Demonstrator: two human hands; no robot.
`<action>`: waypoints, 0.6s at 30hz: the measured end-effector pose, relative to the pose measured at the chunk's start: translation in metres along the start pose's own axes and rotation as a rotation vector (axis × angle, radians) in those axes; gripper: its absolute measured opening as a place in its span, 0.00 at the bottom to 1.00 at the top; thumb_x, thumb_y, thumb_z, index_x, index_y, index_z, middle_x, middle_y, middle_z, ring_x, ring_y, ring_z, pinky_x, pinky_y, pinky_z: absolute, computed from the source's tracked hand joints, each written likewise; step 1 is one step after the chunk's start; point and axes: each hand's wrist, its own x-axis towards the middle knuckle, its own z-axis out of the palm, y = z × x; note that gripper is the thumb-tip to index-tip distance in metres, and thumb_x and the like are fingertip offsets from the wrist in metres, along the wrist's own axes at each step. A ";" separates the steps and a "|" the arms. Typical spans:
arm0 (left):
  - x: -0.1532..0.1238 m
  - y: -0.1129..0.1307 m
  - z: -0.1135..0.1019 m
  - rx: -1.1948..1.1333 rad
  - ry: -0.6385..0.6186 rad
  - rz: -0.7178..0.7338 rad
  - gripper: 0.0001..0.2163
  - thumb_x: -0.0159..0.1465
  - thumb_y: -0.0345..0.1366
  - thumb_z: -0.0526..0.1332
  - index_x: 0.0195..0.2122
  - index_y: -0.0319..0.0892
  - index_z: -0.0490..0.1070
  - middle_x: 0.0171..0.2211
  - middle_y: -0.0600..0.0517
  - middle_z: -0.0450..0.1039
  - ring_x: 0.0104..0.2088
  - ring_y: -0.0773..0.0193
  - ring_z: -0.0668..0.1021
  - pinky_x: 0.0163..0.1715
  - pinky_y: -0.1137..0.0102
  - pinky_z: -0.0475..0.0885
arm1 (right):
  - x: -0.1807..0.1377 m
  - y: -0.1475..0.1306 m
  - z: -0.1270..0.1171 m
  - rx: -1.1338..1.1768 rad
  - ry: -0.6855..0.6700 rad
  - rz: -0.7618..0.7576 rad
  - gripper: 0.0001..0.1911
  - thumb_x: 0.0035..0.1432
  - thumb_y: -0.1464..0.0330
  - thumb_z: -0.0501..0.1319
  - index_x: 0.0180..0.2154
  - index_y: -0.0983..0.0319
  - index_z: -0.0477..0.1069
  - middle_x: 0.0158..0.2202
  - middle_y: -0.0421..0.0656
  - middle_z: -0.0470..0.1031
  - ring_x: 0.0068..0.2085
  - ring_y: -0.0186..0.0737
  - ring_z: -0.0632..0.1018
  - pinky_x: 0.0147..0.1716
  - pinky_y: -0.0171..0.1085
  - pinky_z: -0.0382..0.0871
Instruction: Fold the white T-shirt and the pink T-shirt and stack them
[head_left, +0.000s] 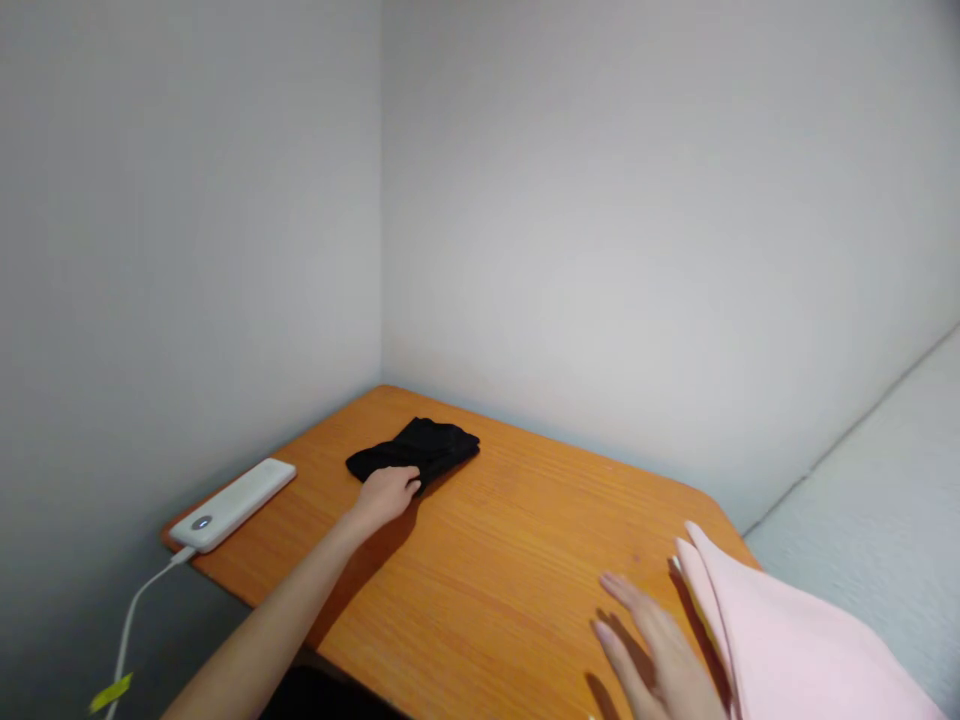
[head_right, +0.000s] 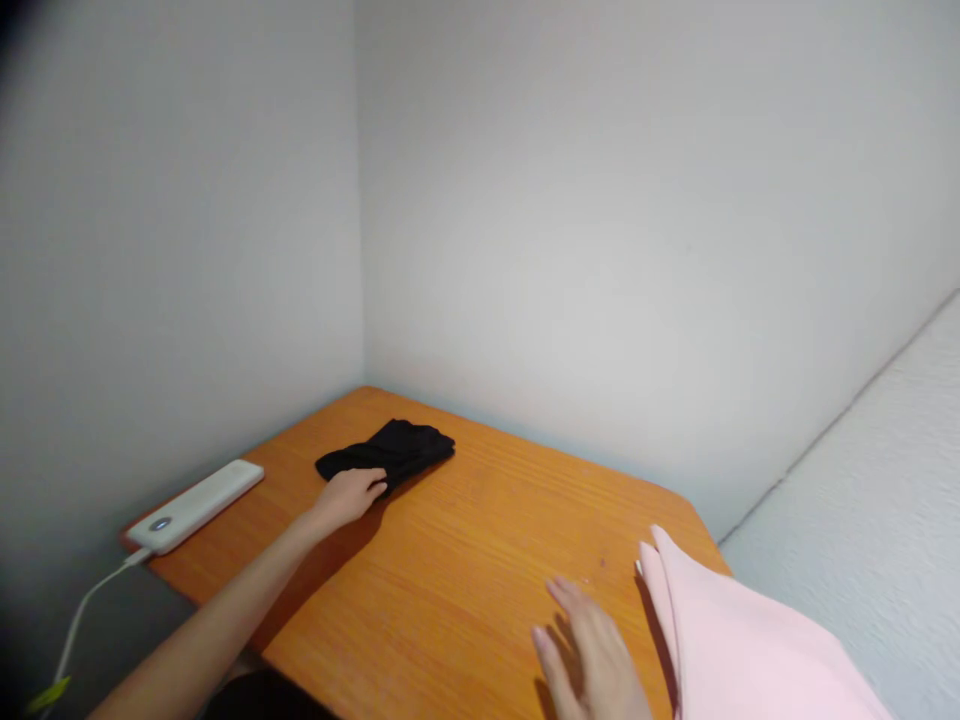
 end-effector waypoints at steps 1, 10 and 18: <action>-0.009 0.005 0.004 -0.045 -0.041 0.066 0.12 0.67 0.37 0.54 0.42 0.43 0.77 0.44 0.45 0.79 0.47 0.51 0.79 0.49 0.61 0.70 | 0.006 -0.012 0.015 0.006 -0.014 0.021 0.22 0.64 0.59 0.53 0.56 0.60 0.70 0.57 0.52 0.72 0.57 0.52 0.74 0.54 0.50 0.72; -0.049 0.023 0.042 -0.551 0.039 0.307 0.14 0.66 0.42 0.55 0.45 0.45 0.76 0.53 0.44 0.74 0.56 0.52 0.73 0.60 0.56 0.63 | 0.015 -0.067 0.044 0.142 -0.222 0.029 0.09 0.61 0.71 0.58 0.41 0.56 0.75 0.52 0.48 0.71 0.55 0.51 0.71 0.54 0.50 0.66; -0.145 0.094 0.023 -0.681 0.134 0.363 0.11 0.71 0.41 0.50 0.37 0.44 0.69 0.39 0.49 0.71 0.43 0.60 0.74 0.45 0.66 0.69 | 0.014 -0.081 0.056 1.080 -0.137 0.545 0.17 0.65 0.53 0.55 0.35 0.61 0.65 0.24 0.35 0.66 0.22 0.32 0.72 0.20 0.31 0.57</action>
